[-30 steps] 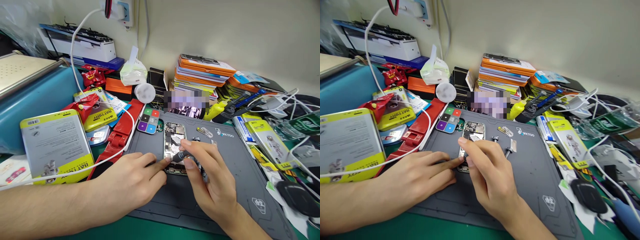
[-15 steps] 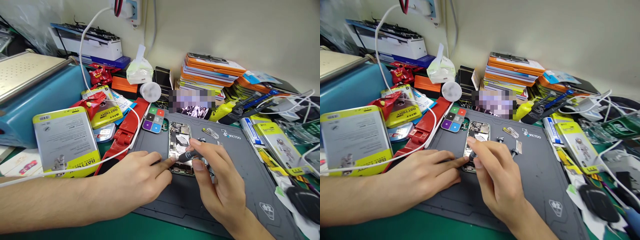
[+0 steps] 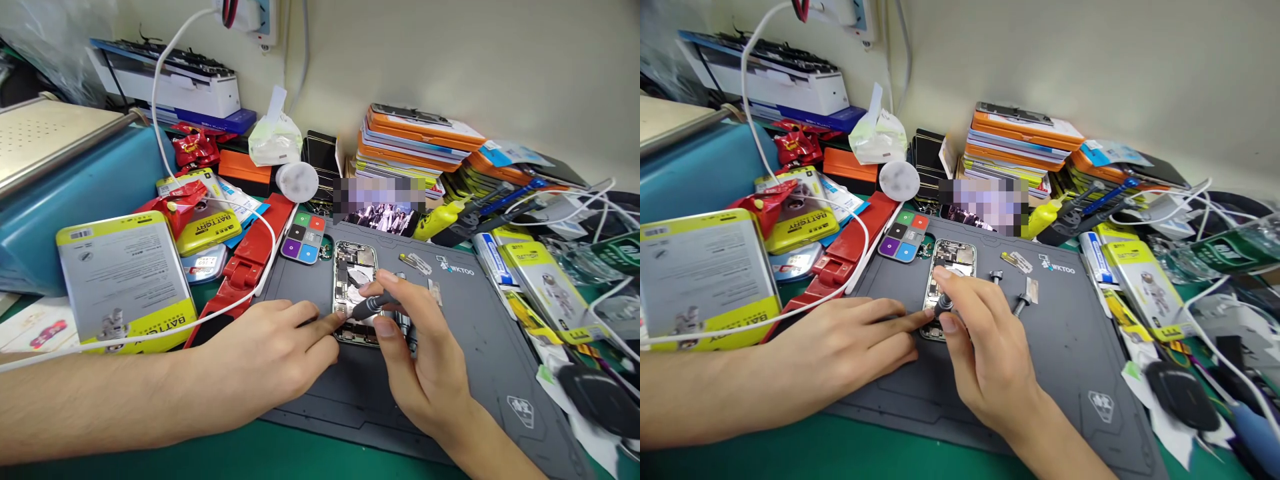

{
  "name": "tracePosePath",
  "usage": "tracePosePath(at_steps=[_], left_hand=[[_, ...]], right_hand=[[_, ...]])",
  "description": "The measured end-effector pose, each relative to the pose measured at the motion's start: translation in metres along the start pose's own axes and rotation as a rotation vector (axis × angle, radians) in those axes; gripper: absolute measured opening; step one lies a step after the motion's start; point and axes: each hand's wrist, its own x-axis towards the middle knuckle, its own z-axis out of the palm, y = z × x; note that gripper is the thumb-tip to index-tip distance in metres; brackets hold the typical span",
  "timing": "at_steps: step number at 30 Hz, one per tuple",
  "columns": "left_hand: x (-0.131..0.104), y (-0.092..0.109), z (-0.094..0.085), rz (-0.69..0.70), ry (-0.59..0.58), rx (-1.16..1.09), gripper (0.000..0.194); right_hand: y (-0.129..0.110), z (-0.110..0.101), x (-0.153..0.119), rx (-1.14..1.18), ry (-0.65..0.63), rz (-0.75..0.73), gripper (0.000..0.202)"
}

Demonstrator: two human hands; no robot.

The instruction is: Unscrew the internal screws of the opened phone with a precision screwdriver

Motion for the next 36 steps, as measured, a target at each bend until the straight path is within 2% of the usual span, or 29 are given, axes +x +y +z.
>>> tracePosePath(at_steps=[10, 17, 23, 28, 32, 34, 36], left_hand=[[-0.001, 0.0, -0.001, -0.015, 0.017, -0.007, 0.005], [0.004, 0.0, 0.0, -0.143, 0.132, -0.096, 0.029], [0.003, 0.001, -0.001, -0.113, 0.132, -0.073, 0.033], [0.004, 0.002, -0.004, -0.114, 0.216, -0.109, 0.032], [0.005, 0.002, -0.014, -0.12, 0.268, -0.412, 0.02], [0.005, 0.0, -0.018, -0.134, 0.2, -0.66, 0.019], [0.004, -0.003, -0.02, -0.247, 0.062, -0.94, 0.023]], right_hand=[[0.0, 0.001, -0.003, -0.013, 0.009, 0.057, 0.066], [0.003, 0.0, -0.004, 0.039, -0.015, 0.038, 0.064], [0.002, 0.0, -0.003, 0.03, -0.016, 0.055, 0.067], [0.001, -0.001, -0.002, 0.012, -0.022, 0.055, 0.068], [0.0, 0.001, -0.001, -0.001, -0.025, 0.04, 0.069], [-0.001, 0.001, 0.0, -0.01, -0.024, 0.034, 0.069], [-0.002, 0.001, 0.001, -0.026, -0.025, 0.045, 0.068]])
